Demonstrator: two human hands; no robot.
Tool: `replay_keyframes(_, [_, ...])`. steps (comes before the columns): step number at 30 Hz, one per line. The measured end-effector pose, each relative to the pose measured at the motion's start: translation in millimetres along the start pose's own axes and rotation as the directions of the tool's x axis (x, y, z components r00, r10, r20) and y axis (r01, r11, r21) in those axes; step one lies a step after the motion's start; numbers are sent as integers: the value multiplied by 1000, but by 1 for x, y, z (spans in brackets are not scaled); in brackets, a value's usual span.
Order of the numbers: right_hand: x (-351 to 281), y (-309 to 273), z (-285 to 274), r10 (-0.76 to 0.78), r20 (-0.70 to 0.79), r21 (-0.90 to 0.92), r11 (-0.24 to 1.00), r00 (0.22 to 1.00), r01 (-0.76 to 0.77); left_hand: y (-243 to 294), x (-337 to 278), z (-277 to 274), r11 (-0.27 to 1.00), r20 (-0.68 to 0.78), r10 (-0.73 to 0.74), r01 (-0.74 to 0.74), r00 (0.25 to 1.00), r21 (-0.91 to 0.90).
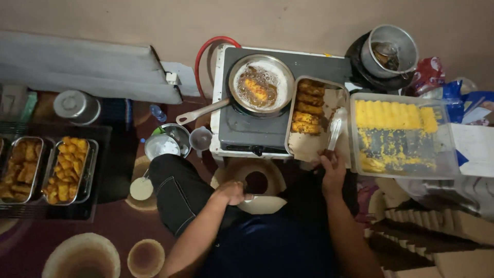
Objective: Frying food items in a pan and transferring them to a tray using tongs
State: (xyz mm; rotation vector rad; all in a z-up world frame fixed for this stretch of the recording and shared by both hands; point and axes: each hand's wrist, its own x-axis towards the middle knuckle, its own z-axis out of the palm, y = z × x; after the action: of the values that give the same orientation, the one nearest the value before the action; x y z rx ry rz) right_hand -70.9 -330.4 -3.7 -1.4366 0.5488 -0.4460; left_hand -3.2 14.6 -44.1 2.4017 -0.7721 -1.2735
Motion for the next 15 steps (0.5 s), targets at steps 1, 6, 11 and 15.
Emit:
replay_keyframes(1, [1,1,0,-9,4,22,1000,1000,9,6,-5,-8,1000,28,-12,12,1000,-26])
replay_keyframes(6, [6,17,-10,-58,-19,-20,998,998,58,7,-9,-7,998,8,12,-11,1000,-68])
replay_keyframes(11, [5,20,-6,-21,-40,63,998,999,23,130,-95,-77,699,-250,270,-368,930,-613])
replay_keyframes(15, [12,34,-11,-46,-93,2,999,995,46,241,-161,-145,309,-171,889,-832,425,-461])
